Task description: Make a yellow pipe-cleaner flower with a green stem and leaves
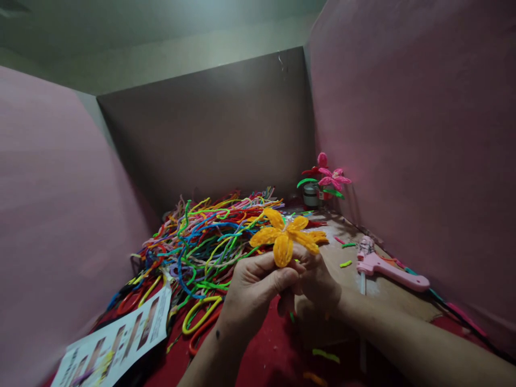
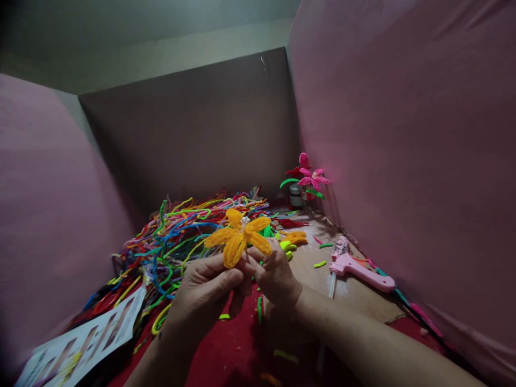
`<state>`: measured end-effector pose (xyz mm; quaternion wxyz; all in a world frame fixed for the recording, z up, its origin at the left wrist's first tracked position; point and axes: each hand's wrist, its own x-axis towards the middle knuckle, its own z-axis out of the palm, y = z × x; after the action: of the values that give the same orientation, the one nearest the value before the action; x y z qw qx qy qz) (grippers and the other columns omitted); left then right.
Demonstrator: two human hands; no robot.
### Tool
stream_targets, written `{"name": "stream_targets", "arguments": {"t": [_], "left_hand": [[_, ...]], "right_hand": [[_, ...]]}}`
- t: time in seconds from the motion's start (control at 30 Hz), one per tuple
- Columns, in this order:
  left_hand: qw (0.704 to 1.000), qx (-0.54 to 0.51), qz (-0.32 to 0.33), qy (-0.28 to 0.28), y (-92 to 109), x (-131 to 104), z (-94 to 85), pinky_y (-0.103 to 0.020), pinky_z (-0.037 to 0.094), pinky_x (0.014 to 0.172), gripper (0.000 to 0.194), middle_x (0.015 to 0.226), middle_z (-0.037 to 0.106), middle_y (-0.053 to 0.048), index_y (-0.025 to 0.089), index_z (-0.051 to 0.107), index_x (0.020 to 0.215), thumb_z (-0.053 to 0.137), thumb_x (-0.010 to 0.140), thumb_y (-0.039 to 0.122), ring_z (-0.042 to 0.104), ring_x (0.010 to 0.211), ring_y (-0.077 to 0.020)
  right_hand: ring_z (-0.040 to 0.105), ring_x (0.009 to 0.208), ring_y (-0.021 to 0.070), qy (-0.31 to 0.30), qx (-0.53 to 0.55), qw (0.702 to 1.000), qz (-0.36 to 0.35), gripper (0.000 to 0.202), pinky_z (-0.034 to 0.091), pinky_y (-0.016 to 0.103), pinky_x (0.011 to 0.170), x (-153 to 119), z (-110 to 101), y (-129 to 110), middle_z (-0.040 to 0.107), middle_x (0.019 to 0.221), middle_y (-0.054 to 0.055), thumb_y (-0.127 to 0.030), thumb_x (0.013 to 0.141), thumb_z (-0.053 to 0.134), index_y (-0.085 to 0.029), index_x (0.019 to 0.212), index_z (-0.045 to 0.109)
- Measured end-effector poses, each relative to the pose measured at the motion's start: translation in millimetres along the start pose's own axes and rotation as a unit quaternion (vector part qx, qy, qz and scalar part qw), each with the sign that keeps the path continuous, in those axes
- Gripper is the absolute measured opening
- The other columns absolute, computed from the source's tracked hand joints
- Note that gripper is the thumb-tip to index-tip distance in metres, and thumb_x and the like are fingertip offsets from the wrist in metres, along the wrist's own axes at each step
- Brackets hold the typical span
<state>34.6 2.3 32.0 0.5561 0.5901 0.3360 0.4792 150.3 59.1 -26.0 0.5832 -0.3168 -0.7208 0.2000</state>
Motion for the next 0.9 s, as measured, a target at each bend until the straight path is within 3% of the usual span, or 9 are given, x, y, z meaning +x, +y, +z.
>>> {"name": "stream_targets", "arguments": {"t": [0.1, 0.23, 0.43, 0.53, 0.67, 0.77, 0.9], "left_hand": [[0.999, 0.031, -0.009, 0.025, 1.3, -0.9, -4.5, -0.018, 0.034, 0.033, 0.020, 0.053, 0.055, -0.001, 0.010, 0.066, 0.069, 0.066, 0.068, 0.030, 0.044, 0.036, -0.0062], [0.993, 0.077, 0.001, 0.091, 3.1, -1.3, -13.6, -0.018, 0.034, 0.036, 0.017, 0.051, 0.053, 0.001, 0.011, 0.062, 0.066, 0.063, 0.071, 0.027, 0.043, 0.039, -0.0062], [0.971, 0.146, 0.006, 0.191, -5.5, 9.9, -30.4, -0.019, 0.041, 0.051, 0.017, 0.064, 0.058, 0.001, 0.013, 0.060, 0.080, 0.063, 0.070, 0.027, 0.052, 0.055, -0.0089], [0.970, 0.176, -0.010, 0.170, -18.1, 17.7, -30.9, -0.022, 0.043, 0.058, 0.017, 0.069, 0.059, 0.000, 0.013, 0.058, 0.075, 0.065, 0.066, 0.026, 0.053, 0.063, -0.0111], [0.977, 0.161, -0.025, 0.139, -37.6, 23.3, -22.7, -0.022, 0.041, 0.054, 0.017, 0.064, 0.056, 0.002, 0.014, 0.054, 0.071, 0.065, 0.063, 0.024, 0.051, 0.057, -0.0102], [0.974, 0.158, -0.021, 0.161, -50.2, 24.6, -19.4, -0.022, 0.038, 0.049, 0.017, 0.057, 0.051, 0.005, 0.016, 0.050, 0.072, 0.063, 0.065, 0.026, 0.047, 0.048, -0.0092], [0.940, 0.265, 0.053, 0.209, -58.4, 23.7, -21.2, -0.021, 0.036, 0.052, 0.011, 0.062, 0.051, 0.003, 0.018, 0.052, 0.073, 0.059, 0.071, 0.026, 0.047, 0.054, -0.0099]], "right_hand": [[0.051, 0.082, 0.0208, 0.007, -0.007, 1.000, 0.000, 0.022, 0.042, 0.035, 0.074, -0.1, 1.3, 0.6, 0.064, 0.074, 0.006, -0.025, 0.080, 0.047, -0.021, 0.068, 0.065], [0.049, 0.068, 0.0154, -0.031, 0.010, 0.999, 0.021, 0.027, 0.040, 0.027, 0.064, 0.5, 0.9, -1.0, 0.061, 0.068, 0.003, -0.028, 0.082, 0.046, -0.019, 0.064, 0.063], [0.037, 0.050, 0.0091, -0.019, 0.148, 0.972, 0.183, 0.029, 0.031, 0.022, 0.049, 6.3, 0.9, -3.6, 0.043, 0.049, -0.004, -0.035, 0.076, 0.054, -0.017, 0.055, 0.058], [0.040, 0.051, 0.0097, -0.012, 0.220, 0.944, 0.245, 0.025, 0.033, 0.022, 0.050, 11.3, -1.9, -6.7, 0.047, 0.050, -0.003, -0.036, 0.072, 0.055, -0.016, 0.059, 0.063], [0.045, 0.053, 0.0117, 0.007, 0.266, 0.919, 0.291, 0.026, 0.036, 0.024, 0.052, 15.5, -5.5, -10.0, 0.051, 0.050, -0.002, -0.039, 0.068, 0.057, -0.015, 0.063, 0.066], [0.042, 0.050, 0.0108, 0.009, 0.245, 0.927, 0.283, 0.026, 0.035, 0.024, 0.051, 16.0, -5.1, -8.7, 0.048, 0.047, -0.003, -0.039, 0.067, 0.057, -0.015, 0.061, 0.066], [0.039, 0.051, 0.0100, -0.001, 0.190, 0.947, 0.259, 0.028, 0.033, 0.024, 0.051, 15.2, -4.5, -6.2, 0.047, 0.050, -0.003, -0.039, 0.071, 0.054, -0.015, 0.060, 0.065]]}}
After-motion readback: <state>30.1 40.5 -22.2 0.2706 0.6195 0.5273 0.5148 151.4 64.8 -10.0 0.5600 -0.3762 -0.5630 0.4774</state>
